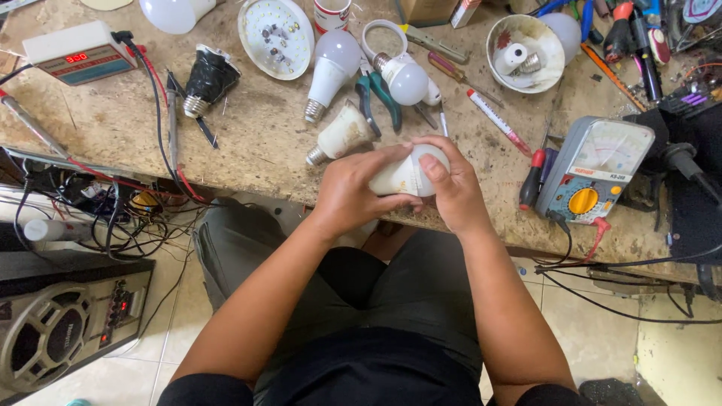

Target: Inspecting and assembling LED light bulbs by fitting plastic covers onto the bases at a repair bench.

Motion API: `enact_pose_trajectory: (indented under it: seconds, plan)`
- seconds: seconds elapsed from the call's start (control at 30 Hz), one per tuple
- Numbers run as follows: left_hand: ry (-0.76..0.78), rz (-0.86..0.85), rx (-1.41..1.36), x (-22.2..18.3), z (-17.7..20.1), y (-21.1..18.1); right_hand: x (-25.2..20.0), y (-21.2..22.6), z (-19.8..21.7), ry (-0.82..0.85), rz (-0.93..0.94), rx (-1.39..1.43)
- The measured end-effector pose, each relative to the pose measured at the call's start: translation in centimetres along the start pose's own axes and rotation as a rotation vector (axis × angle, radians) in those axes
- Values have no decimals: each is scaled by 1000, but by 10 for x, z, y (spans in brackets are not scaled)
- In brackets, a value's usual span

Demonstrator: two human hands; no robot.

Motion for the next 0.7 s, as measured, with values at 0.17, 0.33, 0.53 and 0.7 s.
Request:
enact_pose_trajectory:
  seconds: [0.17, 0.33, 0.53, 0.7]
  plan:
    - [-19, 13, 10, -1, 2, 1, -2, 18, -14, -23, -10, 70]
    - [4, 32, 2, 0, 0, 1, -2, 7, -10, -94, -1, 85]
    - [-9, 66, 6, -1, 1, 0, -2, 23, -15, -120, -12, 64]
    - [-9, 59, -14, 1, -1, 5, -2, 4, -2, -105, 39, -71]
Point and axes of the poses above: each hand's wrist, its own x-axis towards the middle knuckle, its own z-axis out of the back of the hand, y = z × x, the point moved 6 cm from there along x, towards the middle knuckle, and after that the axes turned 7 degrees about z, right-handed, at the moved point
